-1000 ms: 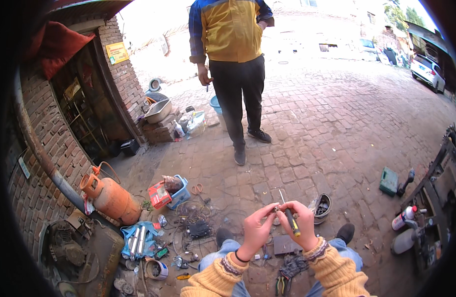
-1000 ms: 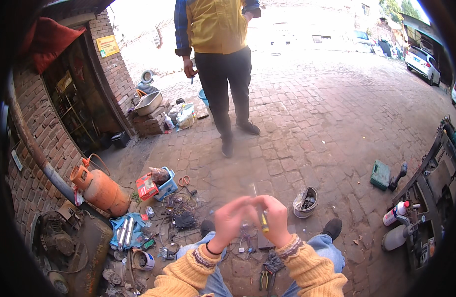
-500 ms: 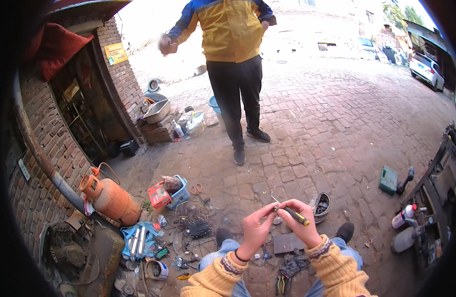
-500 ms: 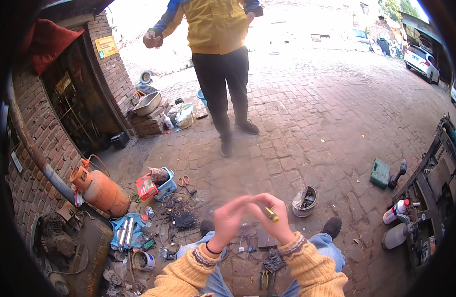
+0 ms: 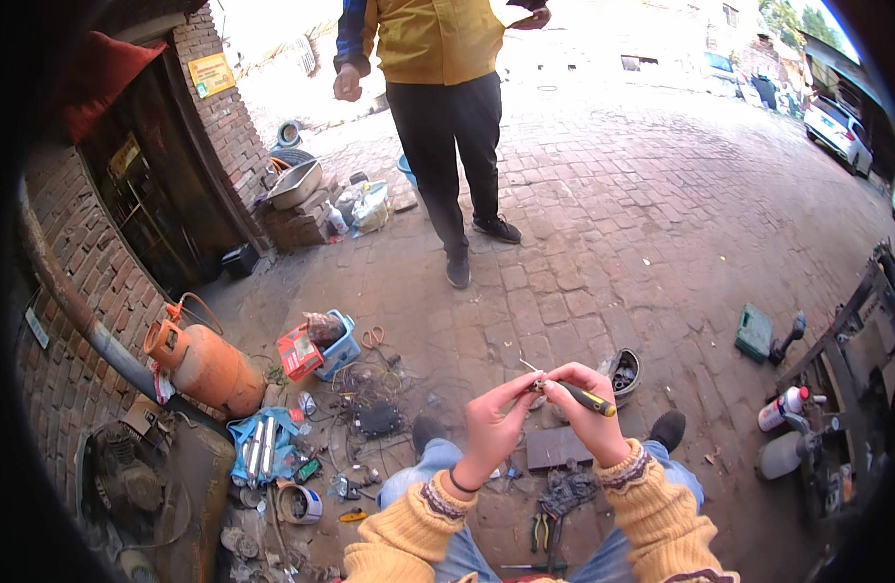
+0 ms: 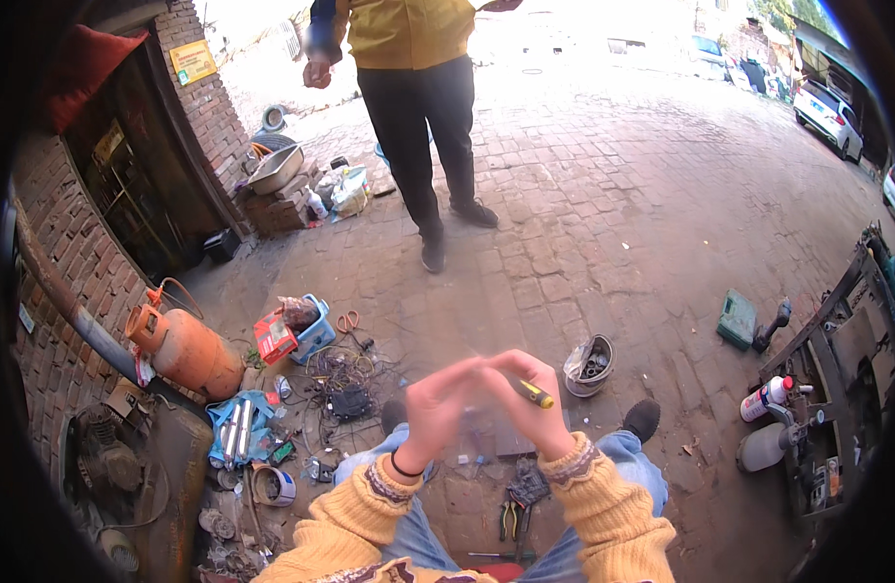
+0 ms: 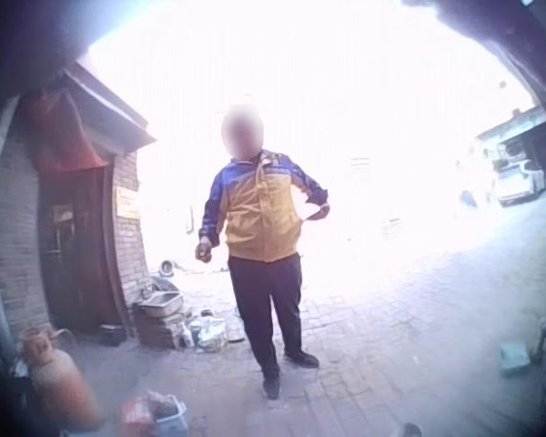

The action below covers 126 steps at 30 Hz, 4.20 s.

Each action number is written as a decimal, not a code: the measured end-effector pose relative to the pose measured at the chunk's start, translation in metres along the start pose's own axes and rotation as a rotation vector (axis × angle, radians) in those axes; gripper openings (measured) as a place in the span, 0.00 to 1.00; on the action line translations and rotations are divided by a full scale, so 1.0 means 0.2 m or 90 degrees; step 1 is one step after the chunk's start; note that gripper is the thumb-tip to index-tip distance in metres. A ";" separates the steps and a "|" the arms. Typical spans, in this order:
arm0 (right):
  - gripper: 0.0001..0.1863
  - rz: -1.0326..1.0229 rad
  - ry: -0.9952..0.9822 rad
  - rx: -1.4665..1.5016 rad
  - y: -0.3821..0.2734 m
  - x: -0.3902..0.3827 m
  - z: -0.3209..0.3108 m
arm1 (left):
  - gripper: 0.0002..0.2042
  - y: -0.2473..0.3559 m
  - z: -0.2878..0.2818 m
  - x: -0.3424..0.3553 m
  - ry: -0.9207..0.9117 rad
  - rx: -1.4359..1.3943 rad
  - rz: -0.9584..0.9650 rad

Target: The person uses a small screwdriver to pry and adjust internal contacts inside a cylindrical metal electrical connector. They repeatedly insert the tool, rotate the connector, and manipulate the internal parts while seated on a low stool in a cluttered outdoor workshop.

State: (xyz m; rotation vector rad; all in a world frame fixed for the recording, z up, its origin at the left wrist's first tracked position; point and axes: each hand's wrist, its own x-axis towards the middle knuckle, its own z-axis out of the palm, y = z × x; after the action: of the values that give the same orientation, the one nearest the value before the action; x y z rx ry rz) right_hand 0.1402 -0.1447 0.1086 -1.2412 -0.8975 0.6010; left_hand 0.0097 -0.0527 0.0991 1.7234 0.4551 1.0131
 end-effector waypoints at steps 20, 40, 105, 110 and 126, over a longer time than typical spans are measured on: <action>0.15 -0.455 0.135 -0.497 -0.05 -0.01 0.06 | 0.14 0.05 -0.06 -0.01 -0.016 0.095 0.069; 0.04 -0.083 0.229 -0.204 -0.14 0.04 -0.13 | 0.12 0.13 -0.11 -0.03 -0.215 -0.254 -0.201; 0.26 -0.165 -0.086 0.088 -0.18 -0.06 -0.18 | 0.16 0.08 -0.14 -0.03 -0.188 -0.330 -0.275; 0.26 -0.182 -0.071 0.054 -0.19 -0.06 -0.18 | 0.14 0.08 -0.14 -0.03 -0.180 -0.359 -0.288; 0.28 -0.178 -0.090 0.055 -0.19 -0.06 -0.18 | 0.12 0.09 -0.14 -0.03 -0.166 -0.330 -0.291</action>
State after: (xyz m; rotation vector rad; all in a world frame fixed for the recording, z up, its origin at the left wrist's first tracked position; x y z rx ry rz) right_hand 0.1615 -0.1835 0.1396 -0.9827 -1.1295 0.5025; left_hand -0.0186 -0.0483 0.1158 1.1868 0.3553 0.5055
